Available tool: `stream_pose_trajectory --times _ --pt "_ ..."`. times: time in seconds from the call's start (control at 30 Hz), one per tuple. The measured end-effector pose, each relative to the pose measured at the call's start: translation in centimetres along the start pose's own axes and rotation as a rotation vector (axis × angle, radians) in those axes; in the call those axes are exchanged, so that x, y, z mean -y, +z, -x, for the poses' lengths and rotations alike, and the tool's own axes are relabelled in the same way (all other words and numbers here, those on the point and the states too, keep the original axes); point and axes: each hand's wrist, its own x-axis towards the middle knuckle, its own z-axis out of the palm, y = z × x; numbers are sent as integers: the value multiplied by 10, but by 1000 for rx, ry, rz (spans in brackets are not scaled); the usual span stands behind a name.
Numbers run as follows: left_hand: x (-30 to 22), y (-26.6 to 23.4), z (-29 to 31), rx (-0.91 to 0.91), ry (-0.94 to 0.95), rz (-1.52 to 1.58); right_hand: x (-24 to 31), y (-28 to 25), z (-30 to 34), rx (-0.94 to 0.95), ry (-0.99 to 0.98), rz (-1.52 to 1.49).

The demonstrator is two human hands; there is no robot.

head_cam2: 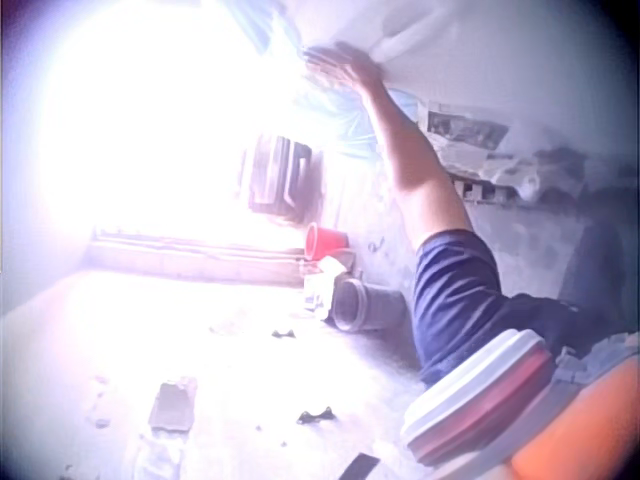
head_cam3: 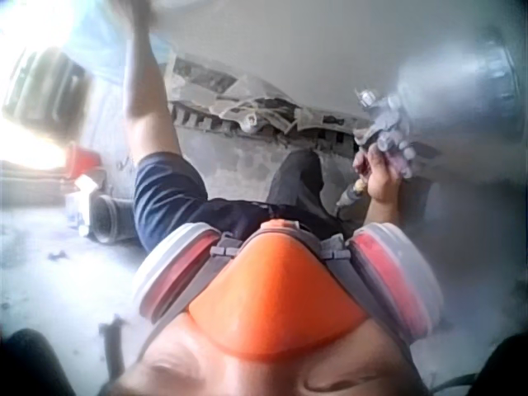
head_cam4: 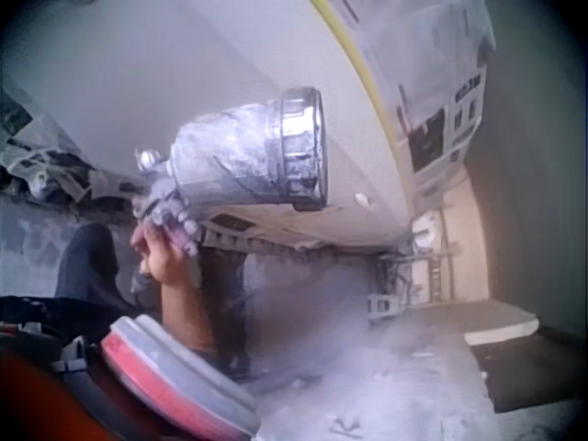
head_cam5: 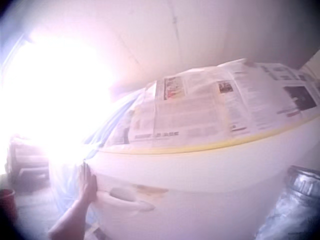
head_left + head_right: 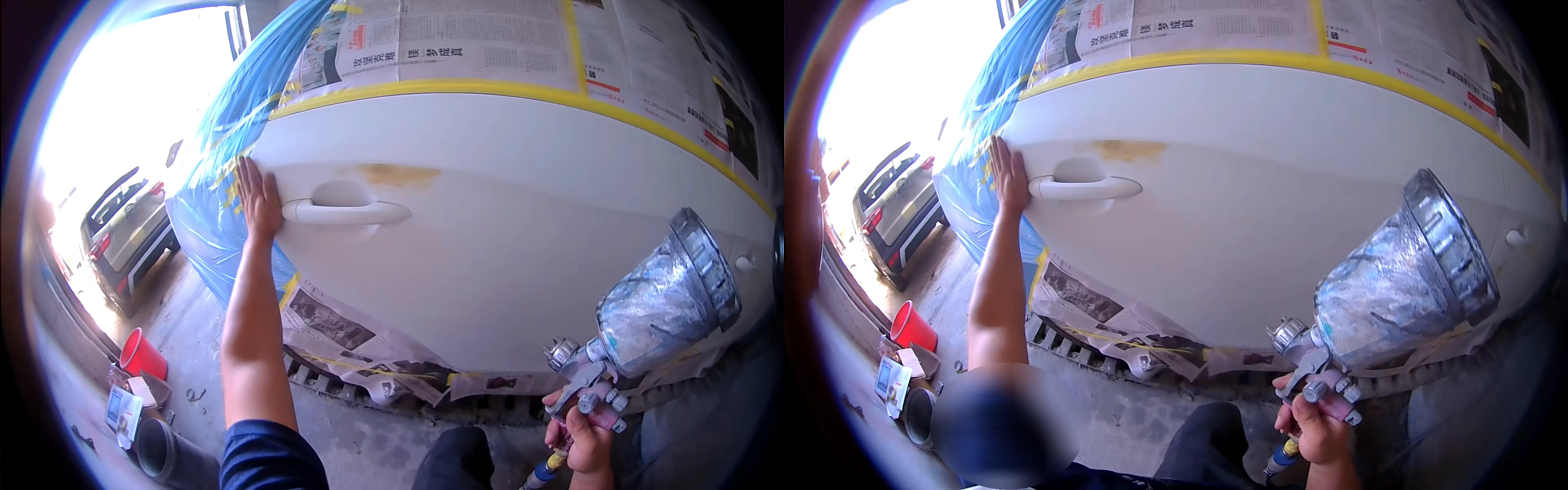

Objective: The person prepares a white car for painting by wiping the side door panel with their hand to remove dust or residue. They use a spray gun to apply a light coat of paint to the door panel, moving the gun in smooth, even strokes. The person also adjusts the spray gun and checks the surface of the car.

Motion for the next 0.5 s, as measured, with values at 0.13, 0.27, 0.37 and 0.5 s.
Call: stream_pose_trajectory --times 0.13,0.27,0.37,0.5 --pt "-7 -8 78 38 4 32 2 8 0 -8 -33 -28" --pt "-56 12 181 27 121 -38 -17 22 10 -43 -44 -14" --pt "-77 1 165 101 107 -82 6 7 -2 0 8 14" --pt "-61 -22 63 63 125 -121 14 2 1 16 -15 -4"
